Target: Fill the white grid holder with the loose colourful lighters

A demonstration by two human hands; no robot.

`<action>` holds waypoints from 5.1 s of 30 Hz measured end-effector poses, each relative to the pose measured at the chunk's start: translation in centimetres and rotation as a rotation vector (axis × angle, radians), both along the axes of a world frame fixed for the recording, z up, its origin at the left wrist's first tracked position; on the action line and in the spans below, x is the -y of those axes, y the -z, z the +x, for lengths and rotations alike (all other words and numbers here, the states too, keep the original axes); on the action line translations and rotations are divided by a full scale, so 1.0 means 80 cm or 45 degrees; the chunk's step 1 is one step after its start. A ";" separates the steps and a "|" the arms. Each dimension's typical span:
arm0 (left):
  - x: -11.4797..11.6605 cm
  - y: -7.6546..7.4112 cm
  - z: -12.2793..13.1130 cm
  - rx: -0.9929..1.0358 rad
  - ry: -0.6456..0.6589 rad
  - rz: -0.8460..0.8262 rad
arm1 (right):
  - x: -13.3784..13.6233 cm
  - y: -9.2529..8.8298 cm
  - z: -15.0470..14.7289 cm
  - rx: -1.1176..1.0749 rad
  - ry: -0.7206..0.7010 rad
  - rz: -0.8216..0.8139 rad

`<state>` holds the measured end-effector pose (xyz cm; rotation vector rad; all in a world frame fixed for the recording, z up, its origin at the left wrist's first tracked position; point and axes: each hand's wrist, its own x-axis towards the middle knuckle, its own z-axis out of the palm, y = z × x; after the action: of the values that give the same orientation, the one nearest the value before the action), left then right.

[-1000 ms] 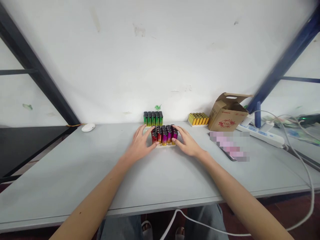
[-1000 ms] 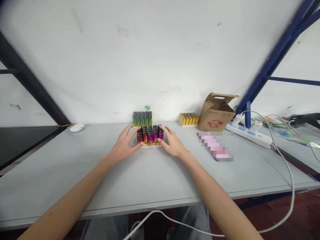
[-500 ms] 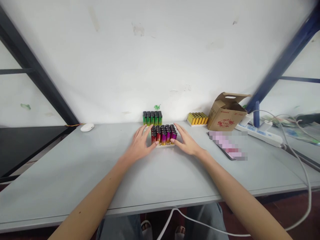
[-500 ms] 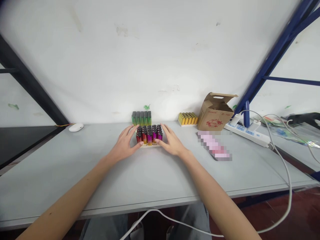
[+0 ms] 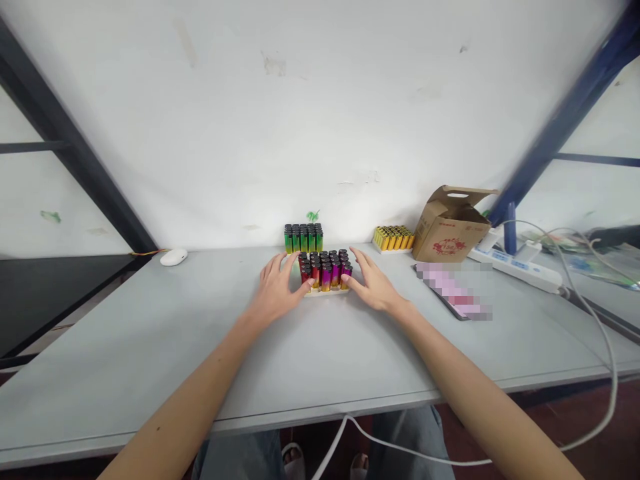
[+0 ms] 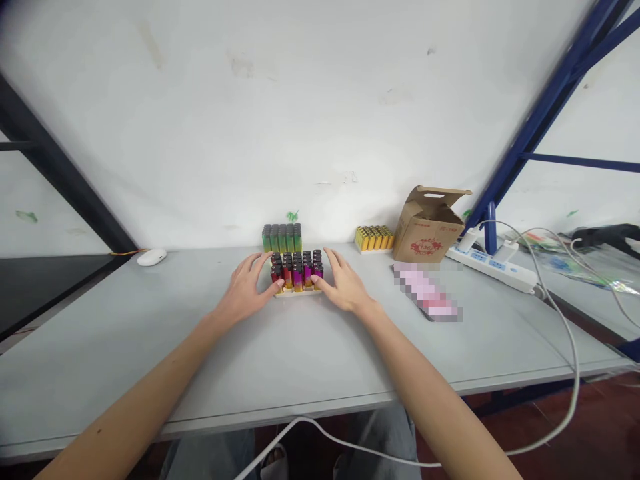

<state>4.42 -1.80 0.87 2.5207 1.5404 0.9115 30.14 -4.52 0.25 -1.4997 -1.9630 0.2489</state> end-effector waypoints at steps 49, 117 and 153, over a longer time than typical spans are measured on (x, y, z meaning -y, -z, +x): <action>-0.010 0.000 -0.001 0.358 0.196 0.522 | -0.001 -0.006 0.001 -0.201 0.066 0.392; -0.002 0.003 0.015 0.031 0.223 0.175 | -0.008 -0.005 -0.016 0.010 -0.113 0.197; 0.012 -0.001 0.013 0.042 0.420 0.319 | 0.014 -0.004 -0.032 0.074 -0.187 0.479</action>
<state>5.48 -2.77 0.99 2.7933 1.0085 1.1449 27.58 -5.62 0.59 -1.1349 -2.0321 -0.1009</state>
